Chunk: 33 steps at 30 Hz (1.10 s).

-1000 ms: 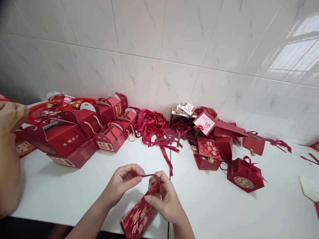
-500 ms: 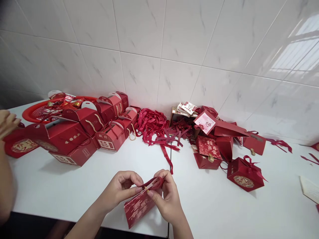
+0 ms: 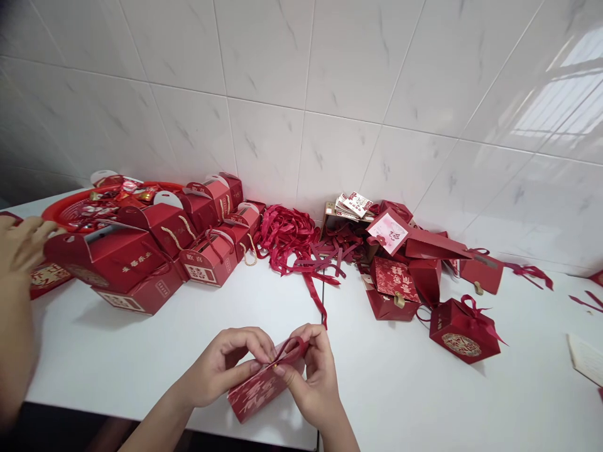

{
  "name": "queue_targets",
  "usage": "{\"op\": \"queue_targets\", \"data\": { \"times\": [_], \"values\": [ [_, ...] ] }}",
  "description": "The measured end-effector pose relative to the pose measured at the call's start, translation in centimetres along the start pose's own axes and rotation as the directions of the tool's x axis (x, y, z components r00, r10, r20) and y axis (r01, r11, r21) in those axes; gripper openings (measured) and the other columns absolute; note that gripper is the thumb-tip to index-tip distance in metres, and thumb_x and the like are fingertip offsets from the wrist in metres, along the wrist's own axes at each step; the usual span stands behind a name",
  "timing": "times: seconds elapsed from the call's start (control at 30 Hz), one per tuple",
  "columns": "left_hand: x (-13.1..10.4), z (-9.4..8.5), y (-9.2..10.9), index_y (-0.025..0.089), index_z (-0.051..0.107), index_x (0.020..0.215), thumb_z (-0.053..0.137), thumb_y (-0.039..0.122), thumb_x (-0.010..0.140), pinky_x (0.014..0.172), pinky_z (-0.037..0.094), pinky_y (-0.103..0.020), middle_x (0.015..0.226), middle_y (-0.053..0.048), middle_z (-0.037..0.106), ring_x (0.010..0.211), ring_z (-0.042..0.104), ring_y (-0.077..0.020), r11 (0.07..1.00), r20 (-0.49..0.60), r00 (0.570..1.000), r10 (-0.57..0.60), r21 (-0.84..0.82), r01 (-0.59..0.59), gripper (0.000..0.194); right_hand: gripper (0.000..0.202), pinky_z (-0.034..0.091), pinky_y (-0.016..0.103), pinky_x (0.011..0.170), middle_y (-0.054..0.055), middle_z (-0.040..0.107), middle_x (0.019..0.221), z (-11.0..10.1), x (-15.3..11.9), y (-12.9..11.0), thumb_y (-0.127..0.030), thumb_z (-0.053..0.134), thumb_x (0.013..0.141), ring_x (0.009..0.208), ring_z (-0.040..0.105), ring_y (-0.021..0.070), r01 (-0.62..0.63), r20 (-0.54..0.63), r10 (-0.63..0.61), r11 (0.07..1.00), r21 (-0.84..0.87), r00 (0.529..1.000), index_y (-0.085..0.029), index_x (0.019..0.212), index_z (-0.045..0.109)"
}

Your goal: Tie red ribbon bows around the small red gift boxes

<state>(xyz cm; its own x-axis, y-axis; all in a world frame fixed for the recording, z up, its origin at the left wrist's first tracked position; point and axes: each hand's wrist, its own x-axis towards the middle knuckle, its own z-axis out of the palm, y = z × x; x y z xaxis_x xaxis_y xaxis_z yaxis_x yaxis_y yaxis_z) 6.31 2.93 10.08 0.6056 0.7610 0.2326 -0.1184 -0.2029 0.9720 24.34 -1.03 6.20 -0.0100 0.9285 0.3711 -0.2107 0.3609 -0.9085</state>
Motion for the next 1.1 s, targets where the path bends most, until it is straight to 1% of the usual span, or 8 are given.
{"op": "queue_targets", "data": {
  "times": [0.17, 0.27, 0.33, 0.47, 0.63, 0.87, 1.0, 1.1],
  "values": [
    [-0.5, -0.1, 0.3, 0.020, 0.068, 0.104, 0.062, 0.040, 0.081, 0.091, 0.046, -0.043, 0.108, -0.014, 0.063, 0.102, 0.060, -0.0278, 0.992, 0.098, 0.988, 0.123, -0.004, -0.123, 0.031, 0.055, 0.048, 0.032, 0.073, 0.002, 0.051, 0.089, 0.0, -0.3, 0.4, -0.021, 0.070, 0.078, 0.083, 0.054, 0.0165, 0.067, -0.138, -0.079, 0.993, -0.094, 0.987, -0.028, 0.123, 0.040],
    [-0.5, 0.5, -0.4, 0.022, 0.066, 0.102, 0.071, 0.024, 0.075, 0.094, 0.045, -0.044, 0.106, -0.012, 0.065, 0.105, 0.059, -0.0271, 0.970, 0.014, 0.978, 0.208, 0.123, -0.209, 0.028, 0.029, 0.049, 0.032, 0.074, 0.003, 0.050, 0.088, 0.0, -0.3, 0.7, -0.018, 0.067, 0.080, 0.085, 0.053, 0.0169, 0.156, -0.136, -0.172, 0.980, -0.125, 0.976, -0.026, 0.103, 0.051],
    [-0.5, 0.9, -1.2, 0.023, 0.066, 0.096, 0.068, 0.014, 0.076, 0.093, 0.046, -0.042, 0.104, -0.010, 0.066, 0.107, 0.058, -0.0253, 0.942, -0.045, 0.963, 0.267, 0.224, -0.250, 0.021, 0.019, 0.049, 0.031, 0.071, 0.003, 0.049, 0.088, 0.1, -0.2, 0.9, -0.016, 0.065, 0.081, 0.085, 0.054, 0.0164, 0.194, -0.136, -0.208, 0.975, -0.107, 0.969, -0.024, 0.089, 0.050],
    [-0.7, 1.2, -2.5, 0.024, 0.063, 0.095, 0.062, 0.004, 0.077, 0.095, 0.046, -0.043, 0.106, -0.008, 0.067, 0.113, 0.055, -0.0245, 0.876, -0.057, 0.923, 0.382, 0.342, -0.341, 0.027, 0.020, 0.048, 0.031, 0.071, 0.002, 0.052, 0.088, 0.3, 0.0, 0.9, -0.013, 0.063, 0.082, 0.084, 0.054, 0.0165, 0.218, -0.106, -0.226, 0.973, -0.078, 0.968, -0.024, 0.084, 0.047],
    [-0.6, 1.1, -2.7, 0.024, 0.061, 0.098, 0.058, 0.000, 0.077, 0.093, 0.048, -0.043, 0.103, -0.007, 0.068, 0.106, 0.060, -0.0232, 0.841, -0.034, 0.906, 0.423, 0.386, -0.378, 0.032, 0.022, 0.044, 0.030, 0.068, 0.001, 0.052, 0.081, 0.4, 0.0, 0.8, -0.007, 0.061, 0.080, 0.078, 0.051, 0.0154, 0.274, -0.088, -0.282, 0.957, -0.093, 0.955, -0.024, 0.083, 0.047],
    [-0.7, 1.4, -3.2, 0.023, 0.062, 0.095, 0.059, 0.008, 0.081, 0.091, 0.048, -0.040, 0.096, -0.007, 0.070, 0.096, 0.064, -0.0215, 0.921, -0.089, 0.946, 0.313, 0.270, -0.280, 0.021, 0.024, 0.041, 0.030, 0.068, 0.000, 0.052, 0.081, 0.4, -0.2, 1.0, -0.003, 0.058, 0.080, 0.077, 0.049, 0.0151, 0.309, -0.066, -0.321, 0.940, -0.146, 0.945, -0.024, 0.083, 0.047],
    [-0.9, 1.6, -2.8, 0.027, 0.050, 0.122, 0.059, 0.011, 0.083, 0.088, 0.051, -0.032, 0.098, -0.005, 0.068, 0.098, 0.063, -0.0181, 0.993, -0.140, 0.986, 0.095, 0.086, -0.083, 0.043, 0.023, 0.040, 0.030, 0.069, 0.000, 0.051, 0.083, 0.5, -0.2, 1.1, -0.003, 0.056, 0.081, 0.078, 0.049, 0.0150, 0.308, -0.076, -0.321, 0.940, -0.149, 0.944, -0.024, 0.083, 0.046],
    [-0.7, 1.6, -2.2, 0.024, 0.057, 0.117, 0.061, 0.014, 0.082, 0.090, 0.051, -0.032, 0.105, -0.007, 0.065, 0.102, 0.062, -0.0194, 1.000, -0.106, 0.994, -0.025, -0.008, 0.025, 0.036, 0.022, 0.041, 0.030, 0.070, 0.000, 0.051, 0.084, 0.5, -0.3, 1.1, -0.003, 0.054, 0.081, 0.079, 0.049, 0.0149, 0.315, -0.077, -0.330, 0.936, -0.158, 0.941, -0.024, 0.084, 0.046]
  ]
}}
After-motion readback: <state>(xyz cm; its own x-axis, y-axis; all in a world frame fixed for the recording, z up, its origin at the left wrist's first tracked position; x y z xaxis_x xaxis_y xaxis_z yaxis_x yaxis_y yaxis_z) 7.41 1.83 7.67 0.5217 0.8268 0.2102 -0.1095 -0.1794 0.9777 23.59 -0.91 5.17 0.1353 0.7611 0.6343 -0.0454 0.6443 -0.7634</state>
